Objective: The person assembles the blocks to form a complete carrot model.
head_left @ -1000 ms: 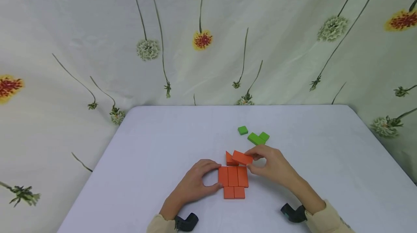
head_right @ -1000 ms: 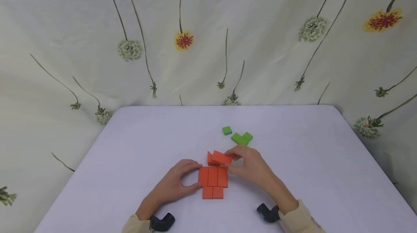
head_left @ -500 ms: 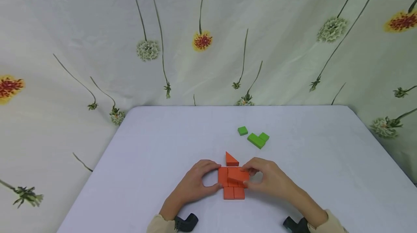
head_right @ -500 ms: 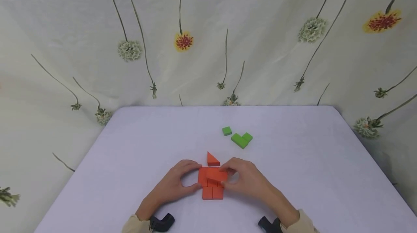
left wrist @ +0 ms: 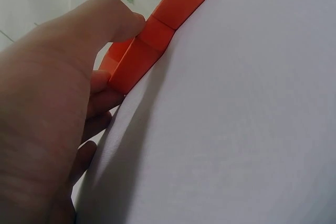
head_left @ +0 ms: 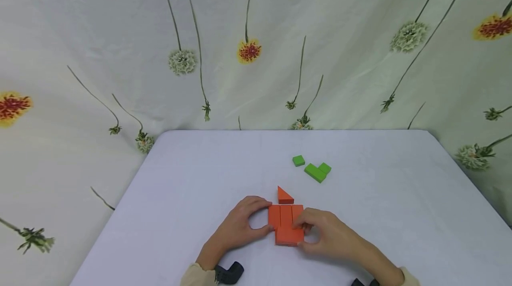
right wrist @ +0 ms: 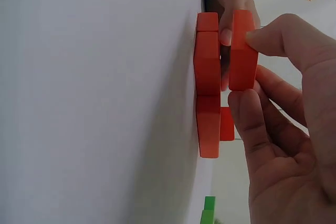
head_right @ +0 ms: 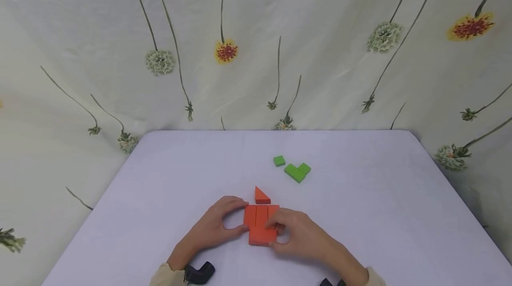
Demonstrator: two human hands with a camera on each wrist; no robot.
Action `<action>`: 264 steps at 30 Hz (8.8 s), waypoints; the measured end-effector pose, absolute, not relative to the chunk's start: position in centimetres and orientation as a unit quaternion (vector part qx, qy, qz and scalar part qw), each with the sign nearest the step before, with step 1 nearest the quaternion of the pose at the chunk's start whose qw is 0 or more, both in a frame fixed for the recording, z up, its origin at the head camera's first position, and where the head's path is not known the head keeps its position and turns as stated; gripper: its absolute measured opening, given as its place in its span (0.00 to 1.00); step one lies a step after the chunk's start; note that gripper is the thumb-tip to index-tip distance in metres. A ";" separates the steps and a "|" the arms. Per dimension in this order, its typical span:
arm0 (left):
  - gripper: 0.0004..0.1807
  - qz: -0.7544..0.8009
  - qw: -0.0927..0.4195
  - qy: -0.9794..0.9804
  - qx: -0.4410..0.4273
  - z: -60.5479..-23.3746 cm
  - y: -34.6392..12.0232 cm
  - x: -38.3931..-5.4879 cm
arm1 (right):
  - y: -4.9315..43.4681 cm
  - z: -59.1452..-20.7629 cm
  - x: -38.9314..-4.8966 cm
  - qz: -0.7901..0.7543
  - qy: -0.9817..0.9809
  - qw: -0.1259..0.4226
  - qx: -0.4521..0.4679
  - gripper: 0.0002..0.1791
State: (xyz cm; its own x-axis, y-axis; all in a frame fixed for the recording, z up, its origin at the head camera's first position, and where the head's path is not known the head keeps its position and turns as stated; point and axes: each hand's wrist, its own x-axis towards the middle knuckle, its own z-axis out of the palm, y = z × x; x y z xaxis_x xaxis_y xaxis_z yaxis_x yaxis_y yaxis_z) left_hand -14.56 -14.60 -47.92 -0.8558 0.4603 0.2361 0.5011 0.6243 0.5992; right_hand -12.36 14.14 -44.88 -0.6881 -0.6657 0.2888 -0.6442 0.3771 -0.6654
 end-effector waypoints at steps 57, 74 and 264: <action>0.29 -0.347 0.024 -0.898 -0.269 -47.7 -14.6 -14.4 | 13.4 -43.9 -12.8 -0.337 0.863 0.014 -0.377 0.11; 0.28 -0.341 0.028 -0.899 -0.273 -48.2 -14.5 -14.6 | 12.1 -44.5 -16.6 -0.344 0.901 -0.034 -0.262 0.17; 0.29 -0.337 0.004 -0.908 -0.251 -47.8 -14.5 -14.5 | 17.1 -44.2 -21.8 -0.274 0.955 -0.029 -0.113 0.15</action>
